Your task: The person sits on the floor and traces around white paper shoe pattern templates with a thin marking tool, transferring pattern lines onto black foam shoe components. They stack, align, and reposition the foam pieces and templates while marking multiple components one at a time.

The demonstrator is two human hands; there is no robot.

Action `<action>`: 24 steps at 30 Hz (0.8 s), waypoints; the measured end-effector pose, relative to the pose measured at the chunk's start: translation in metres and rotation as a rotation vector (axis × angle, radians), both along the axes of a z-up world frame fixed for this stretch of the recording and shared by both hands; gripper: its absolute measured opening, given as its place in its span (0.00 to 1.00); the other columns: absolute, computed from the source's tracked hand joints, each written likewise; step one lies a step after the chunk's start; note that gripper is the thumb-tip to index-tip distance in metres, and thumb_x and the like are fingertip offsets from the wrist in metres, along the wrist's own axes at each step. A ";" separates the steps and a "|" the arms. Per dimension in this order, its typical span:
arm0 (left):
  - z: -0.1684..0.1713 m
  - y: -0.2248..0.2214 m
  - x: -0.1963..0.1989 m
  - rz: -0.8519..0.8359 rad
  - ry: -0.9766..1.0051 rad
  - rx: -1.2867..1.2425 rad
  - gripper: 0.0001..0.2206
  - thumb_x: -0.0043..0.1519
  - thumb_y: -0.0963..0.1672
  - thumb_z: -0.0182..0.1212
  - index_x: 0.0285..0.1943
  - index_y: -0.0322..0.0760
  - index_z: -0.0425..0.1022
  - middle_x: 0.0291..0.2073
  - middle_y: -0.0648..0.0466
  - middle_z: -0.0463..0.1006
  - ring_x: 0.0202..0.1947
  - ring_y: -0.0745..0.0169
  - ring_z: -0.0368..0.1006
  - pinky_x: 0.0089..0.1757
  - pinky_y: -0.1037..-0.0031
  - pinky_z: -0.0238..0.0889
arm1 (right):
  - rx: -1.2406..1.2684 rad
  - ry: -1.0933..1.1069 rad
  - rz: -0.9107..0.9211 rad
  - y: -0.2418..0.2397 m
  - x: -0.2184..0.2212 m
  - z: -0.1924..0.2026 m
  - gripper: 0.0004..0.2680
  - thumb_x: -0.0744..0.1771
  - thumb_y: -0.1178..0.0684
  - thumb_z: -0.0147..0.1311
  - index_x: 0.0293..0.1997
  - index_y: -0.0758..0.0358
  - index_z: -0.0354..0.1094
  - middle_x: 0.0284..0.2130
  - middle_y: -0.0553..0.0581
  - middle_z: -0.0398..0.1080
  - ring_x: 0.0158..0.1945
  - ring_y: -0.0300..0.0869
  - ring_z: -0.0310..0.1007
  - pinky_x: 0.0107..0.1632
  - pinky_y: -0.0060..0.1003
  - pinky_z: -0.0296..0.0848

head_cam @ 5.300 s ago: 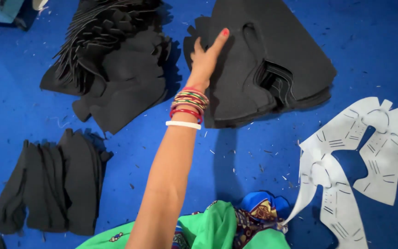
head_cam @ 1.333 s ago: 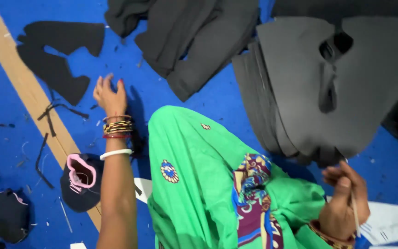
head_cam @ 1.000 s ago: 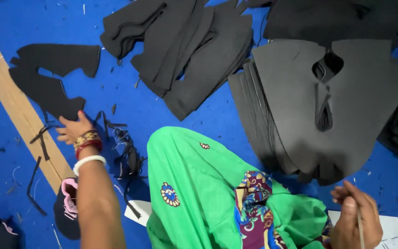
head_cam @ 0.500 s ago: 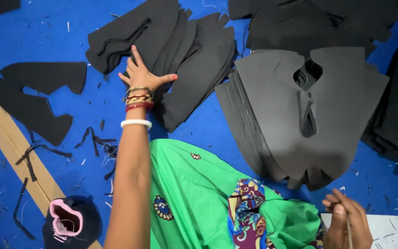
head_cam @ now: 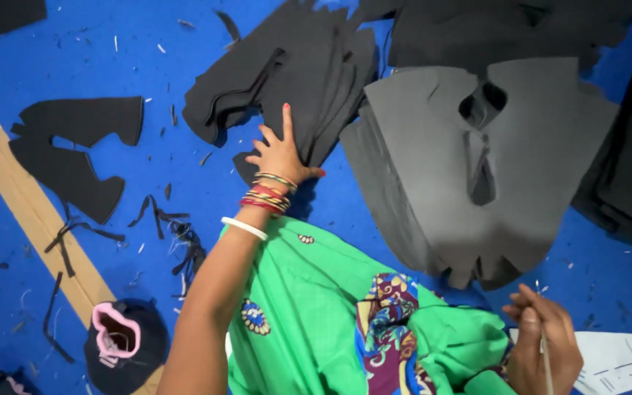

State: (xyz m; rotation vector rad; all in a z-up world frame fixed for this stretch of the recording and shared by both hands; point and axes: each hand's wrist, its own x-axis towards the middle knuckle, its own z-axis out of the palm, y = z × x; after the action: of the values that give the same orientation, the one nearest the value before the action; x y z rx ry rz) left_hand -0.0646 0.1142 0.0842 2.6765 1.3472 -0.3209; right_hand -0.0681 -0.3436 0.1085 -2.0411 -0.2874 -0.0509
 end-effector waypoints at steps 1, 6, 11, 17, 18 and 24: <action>-0.006 0.010 0.000 -0.014 -0.093 -0.047 0.67 0.36 0.60 0.80 0.80 0.62 0.26 0.72 0.30 0.48 0.67 0.22 0.52 0.53 0.28 0.52 | 0.005 -0.004 0.007 -0.001 0.003 0.000 0.10 0.74 0.62 0.44 0.59 0.75 0.70 0.47 0.68 0.71 0.46 0.46 0.76 0.51 0.37 0.76; -0.044 0.064 0.043 -0.226 -0.291 0.061 0.60 0.47 0.56 0.79 0.82 0.70 0.30 0.74 0.30 0.47 0.68 0.21 0.53 0.54 0.25 0.52 | 0.103 0.054 -0.021 -0.004 0.004 0.010 0.09 0.74 0.59 0.45 0.58 0.72 0.70 0.48 0.66 0.71 0.45 0.45 0.76 0.51 0.35 0.75; -0.021 0.063 0.109 -0.037 -0.240 0.248 0.63 0.43 0.65 0.78 0.82 0.57 0.34 0.74 0.24 0.36 0.75 0.18 0.39 0.59 0.23 0.37 | 0.060 -0.095 0.097 0.008 0.022 0.043 0.08 0.76 0.60 0.45 0.59 0.70 0.71 0.44 0.61 0.70 0.43 0.41 0.72 0.48 0.30 0.73; 0.101 -0.098 0.036 -1.068 -0.910 -0.152 0.22 0.60 0.46 0.71 0.63 0.42 0.74 0.60 0.52 0.72 0.68 0.47 0.64 0.69 0.55 0.57 | 0.190 -0.013 0.182 0.042 0.048 0.038 0.07 0.71 0.64 0.55 0.55 0.71 0.73 0.48 0.62 0.72 0.48 0.41 0.74 0.50 0.31 0.73; 0.093 -0.121 0.026 -1.067 -0.908 -0.162 0.22 0.60 0.46 0.71 0.63 0.42 0.74 0.60 0.52 0.72 0.68 0.47 0.64 0.69 0.55 0.57 | 0.184 -0.006 0.178 0.045 0.049 0.037 0.07 0.71 0.64 0.55 0.55 0.71 0.73 0.48 0.62 0.72 0.48 0.41 0.74 0.50 0.31 0.73; 0.068 -0.173 -0.006 -1.092 -0.829 -0.434 0.34 0.44 0.47 0.78 0.62 0.38 0.72 0.65 0.51 0.68 0.66 0.45 0.62 0.64 0.57 0.58 | 0.161 -0.049 0.140 0.075 0.054 0.032 0.05 0.71 0.63 0.55 0.51 0.67 0.73 0.44 0.56 0.76 0.43 0.36 0.75 0.46 0.27 0.73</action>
State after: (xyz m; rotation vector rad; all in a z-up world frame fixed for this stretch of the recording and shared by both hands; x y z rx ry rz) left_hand -0.0703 -0.0588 0.1523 2.3879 -0.3980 0.3531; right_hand -0.0143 -0.2691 0.1408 -1.8577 -0.4423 -0.0364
